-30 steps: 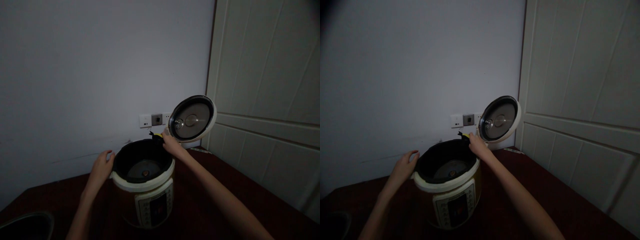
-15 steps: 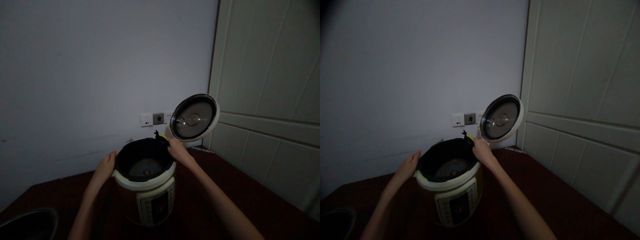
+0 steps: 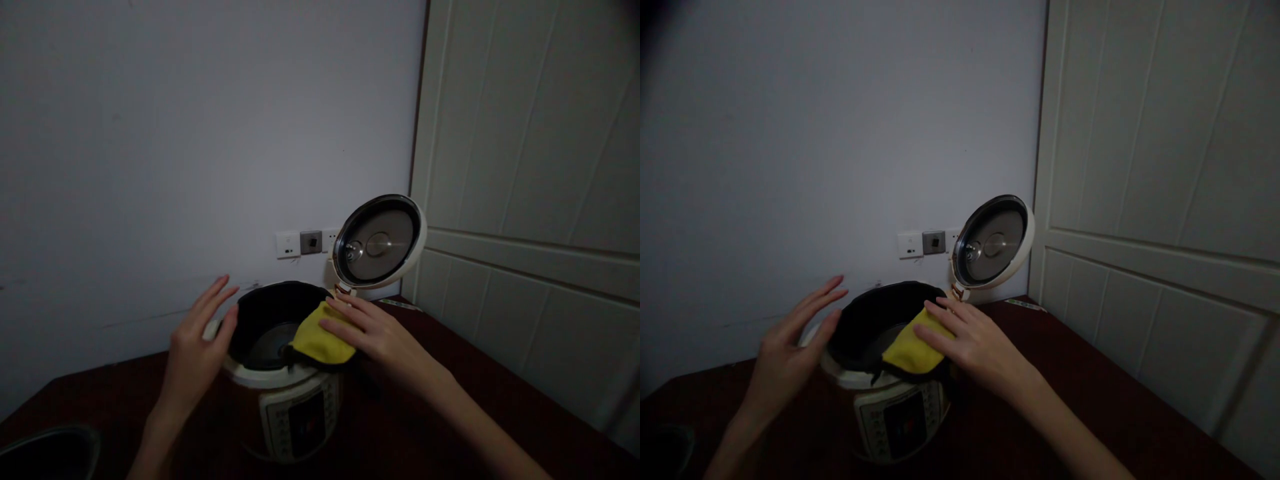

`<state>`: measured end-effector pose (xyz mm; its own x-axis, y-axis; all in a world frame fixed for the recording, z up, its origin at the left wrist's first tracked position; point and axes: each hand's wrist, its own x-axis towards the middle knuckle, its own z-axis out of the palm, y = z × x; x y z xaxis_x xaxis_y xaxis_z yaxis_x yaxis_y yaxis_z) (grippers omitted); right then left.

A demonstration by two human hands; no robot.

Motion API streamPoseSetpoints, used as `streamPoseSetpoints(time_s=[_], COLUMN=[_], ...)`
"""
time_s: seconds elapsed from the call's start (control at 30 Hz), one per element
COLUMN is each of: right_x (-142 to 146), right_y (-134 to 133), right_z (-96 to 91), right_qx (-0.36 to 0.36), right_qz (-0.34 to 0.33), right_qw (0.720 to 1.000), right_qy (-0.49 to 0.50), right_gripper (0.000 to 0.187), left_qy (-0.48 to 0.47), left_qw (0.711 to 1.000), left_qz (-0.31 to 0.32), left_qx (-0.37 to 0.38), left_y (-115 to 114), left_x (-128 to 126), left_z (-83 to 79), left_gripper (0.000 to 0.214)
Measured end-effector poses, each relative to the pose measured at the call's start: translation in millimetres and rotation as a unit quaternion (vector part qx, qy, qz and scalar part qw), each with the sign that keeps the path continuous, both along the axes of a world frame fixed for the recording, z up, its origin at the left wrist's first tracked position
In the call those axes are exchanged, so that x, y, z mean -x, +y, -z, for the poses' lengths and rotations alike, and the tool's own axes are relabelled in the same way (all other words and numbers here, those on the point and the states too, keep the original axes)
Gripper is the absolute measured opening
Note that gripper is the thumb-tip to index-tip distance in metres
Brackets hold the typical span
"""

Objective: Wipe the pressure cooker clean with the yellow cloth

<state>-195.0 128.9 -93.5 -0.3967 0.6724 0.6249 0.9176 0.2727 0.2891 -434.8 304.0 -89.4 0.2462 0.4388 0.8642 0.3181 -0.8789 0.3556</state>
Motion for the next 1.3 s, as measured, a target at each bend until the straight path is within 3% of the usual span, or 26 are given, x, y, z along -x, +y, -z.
streamPoseSetpoints(time_s=[0.1,0.27,0.33,0.43,0.6,0.7,0.8,0.9,0.97,1.03,1.1,1.2,1.3], right_x=[5.0,10.7,12.3,11.8,0.6,-8.1,-15.8,-23.1,-25.5,-22.3,-12.4,9.0,22.9], right_y=[-11.3,-24.7,-31.8,-41.5,-46.8,-44.9,-45.4,-50.9,-53.8,-52.5,-46.5,-33.5,-21.4], right_z=[-12.0,-24.1,-28.1,-34.0,-41.2,-44.6,-49.4,-51.5,-46.3,-34.0,-16.9,4.4,5.9], right_qx=[-0.057,-0.132,-0.131,-0.131,-0.115,-0.071,0.07,0.201,0.233,0.231,0.211,0.134,0.067], right_qz=[-0.04,-0.116,-0.135,-0.138,-0.118,-0.121,-0.136,-0.149,-0.15,-0.16,-0.168,-0.132,-0.093], right_qw=[0.994,0.979,0.978,0.975,0.974,0.98,0.988,0.958,0.935,0.911,0.882,0.846,0.831], right_qy=[-0.081,-0.1,-0.094,-0.112,-0.155,-0.14,-0.013,0.138,0.22,0.301,0.387,0.499,0.545], right_gripper=[0.039,0.031,0.028,0.026,0.031,0.035,0.038,0.047,0.066,0.093,0.106,0.082,0.057], left_qy=[0.092,0.293,0.313,0.328,0.351,0.359,0.329,0.287,0.253,0.213,0.17,0.138,0.127], left_qw=[0.982,0.861,0.831,0.815,0.797,0.819,0.862,0.881,0.891,0.909,0.928,0.939,0.944], left_qz=[0.162,0.385,0.424,0.43,0.438,0.394,0.329,0.313,0.311,0.294,0.263,0.24,0.242], left_qx=[0.035,0.156,0.178,0.207,0.224,0.214,0.204,0.208,0.213,0.207,0.2,0.204,0.186], left_y=[-38.7,-53.3,-51.9,-55.9,-75.4,-81.5,-80.5,-77.5,-77.9,-81.9,-89.3,-101.9,-105.9], left_x=[-12.7,-36.4,-41.9,-44.8,-44.6,-45.9,-46.7,-46.2,-46.9,-49.9,-55.8,-66.8,-72.8], left_z=[-18.1,-27.2,-24.5,-21.7,-26.8,-25.1,-17.8,-11.8,-9.9,-7.9,-3.8,7.3,18.4], left_gripper=[0.035,0.061,0.075,0.089,0.079,0.059,0.043,0.041,0.039,0.035,0.034,0.032,0.032])
